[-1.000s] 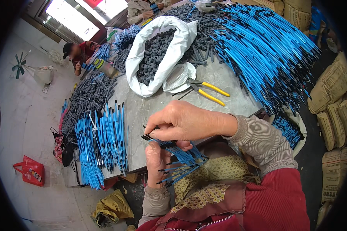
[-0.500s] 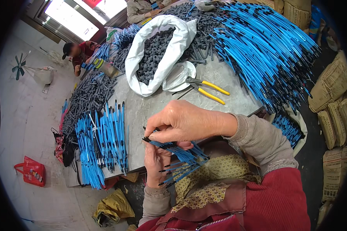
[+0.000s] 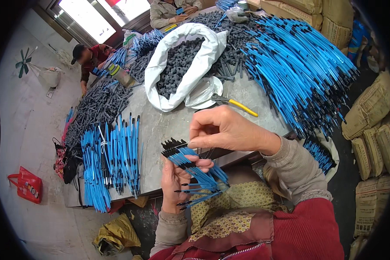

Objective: Assembling, bundling, and cutting plastic-wrapped wire bundles using pliers and plastic ties.

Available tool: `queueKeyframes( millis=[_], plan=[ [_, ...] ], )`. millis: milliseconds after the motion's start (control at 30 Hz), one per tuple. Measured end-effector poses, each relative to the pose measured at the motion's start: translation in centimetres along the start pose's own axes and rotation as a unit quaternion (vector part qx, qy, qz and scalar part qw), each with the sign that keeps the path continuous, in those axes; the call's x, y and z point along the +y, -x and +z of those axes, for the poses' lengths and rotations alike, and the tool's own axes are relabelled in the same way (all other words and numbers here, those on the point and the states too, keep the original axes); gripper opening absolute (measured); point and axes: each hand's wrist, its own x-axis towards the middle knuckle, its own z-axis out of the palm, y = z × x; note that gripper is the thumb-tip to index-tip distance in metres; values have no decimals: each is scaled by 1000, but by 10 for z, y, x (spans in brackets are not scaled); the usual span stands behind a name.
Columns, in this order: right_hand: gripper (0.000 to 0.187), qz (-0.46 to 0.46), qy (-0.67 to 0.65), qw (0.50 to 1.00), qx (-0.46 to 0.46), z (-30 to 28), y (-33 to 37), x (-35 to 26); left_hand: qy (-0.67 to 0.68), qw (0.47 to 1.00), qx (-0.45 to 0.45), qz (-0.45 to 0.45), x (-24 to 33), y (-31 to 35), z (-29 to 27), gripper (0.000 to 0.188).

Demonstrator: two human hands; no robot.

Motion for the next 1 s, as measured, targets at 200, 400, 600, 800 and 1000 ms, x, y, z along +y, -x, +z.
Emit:
queueKeyframes(
  millis=[200,400,600,800,1000],
  plan=[
    [14,-2,-13,999,-30,4,-7,-1,-65,996,46,-29,6,7,13,54],
    [14,-13,0,999,-40,13,-14,-6,-129,991,21,-13,6,5,15,31],
    [8,-369,13,921,123,43,24,-50,-118,992,45,16,10,7,12,24],
    [5,-458,-283,843,25,67,25,-112,-108,993,51,-2,6,4,16,23],
    [16,-444,-324,835,22,80,32,-112,-113,992,52,4,5,5,17,22]
  ],
)
